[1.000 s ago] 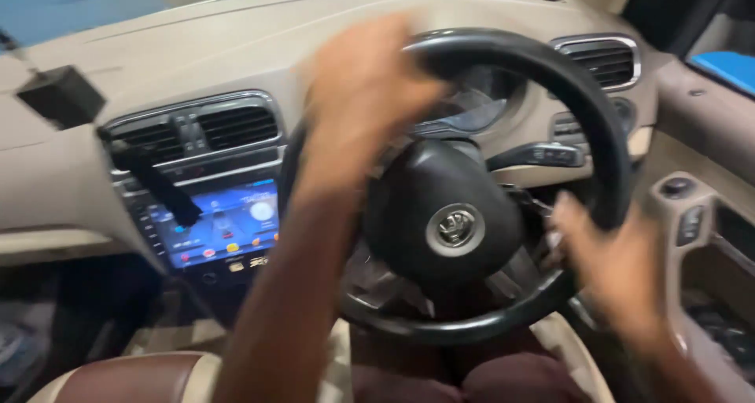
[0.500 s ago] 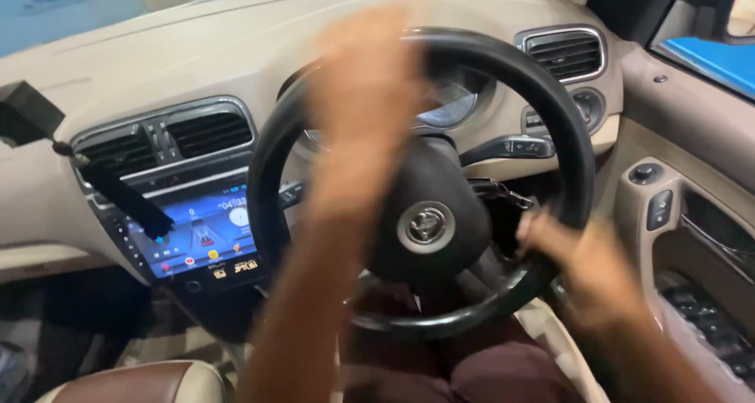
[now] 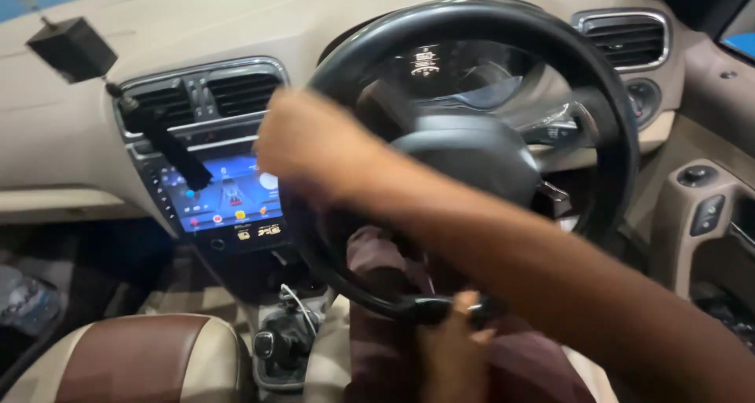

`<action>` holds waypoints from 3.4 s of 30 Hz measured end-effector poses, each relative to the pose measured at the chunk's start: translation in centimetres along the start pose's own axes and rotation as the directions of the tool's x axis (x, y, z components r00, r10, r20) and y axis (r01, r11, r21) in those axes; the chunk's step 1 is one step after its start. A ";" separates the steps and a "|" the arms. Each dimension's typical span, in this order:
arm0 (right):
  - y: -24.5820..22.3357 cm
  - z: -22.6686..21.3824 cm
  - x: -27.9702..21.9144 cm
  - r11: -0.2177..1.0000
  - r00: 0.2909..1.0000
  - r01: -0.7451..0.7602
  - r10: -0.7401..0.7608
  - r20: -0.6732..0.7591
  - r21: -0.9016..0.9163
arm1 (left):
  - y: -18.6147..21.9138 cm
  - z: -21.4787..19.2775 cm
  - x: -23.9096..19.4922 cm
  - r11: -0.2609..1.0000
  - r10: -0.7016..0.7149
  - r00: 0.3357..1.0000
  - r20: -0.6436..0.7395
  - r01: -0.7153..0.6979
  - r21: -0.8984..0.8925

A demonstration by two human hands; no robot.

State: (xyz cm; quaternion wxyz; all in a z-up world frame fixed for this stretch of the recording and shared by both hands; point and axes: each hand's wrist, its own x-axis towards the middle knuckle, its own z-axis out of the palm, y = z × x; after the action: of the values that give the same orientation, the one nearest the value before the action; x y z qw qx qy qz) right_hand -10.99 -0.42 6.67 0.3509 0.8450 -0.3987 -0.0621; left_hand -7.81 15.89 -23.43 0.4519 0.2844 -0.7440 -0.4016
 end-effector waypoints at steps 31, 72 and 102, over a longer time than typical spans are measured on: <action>7.6 -5.7 -12.4 0.620 0.738 -0.650 0.653 0.169 0.441 | 8.1 -15.3 9.7 0.938 -0.214 0.871 -0.442 0.310 0.158; 1.5 -5.5 0.2 0.923 0.934 -0.284 0.206 0.290 0.258 | -8.1 1.3 -0.2 0.950 -0.308 0.934 -0.182 0.292 -0.112; 3.0 -3.5 -19.2 0.373 0.303 -0.831 0.925 -0.228 0.412 | 14.0 -16.5 17.9 0.673 0.618 0.782 -0.082 -0.472 0.569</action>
State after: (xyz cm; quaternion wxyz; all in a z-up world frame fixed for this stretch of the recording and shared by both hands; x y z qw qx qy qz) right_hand -24.48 13.93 7.82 0.3096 0.5084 -0.7135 0.3695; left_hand -1.52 3.40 0.96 0.5536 0.2094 -0.8059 0.0119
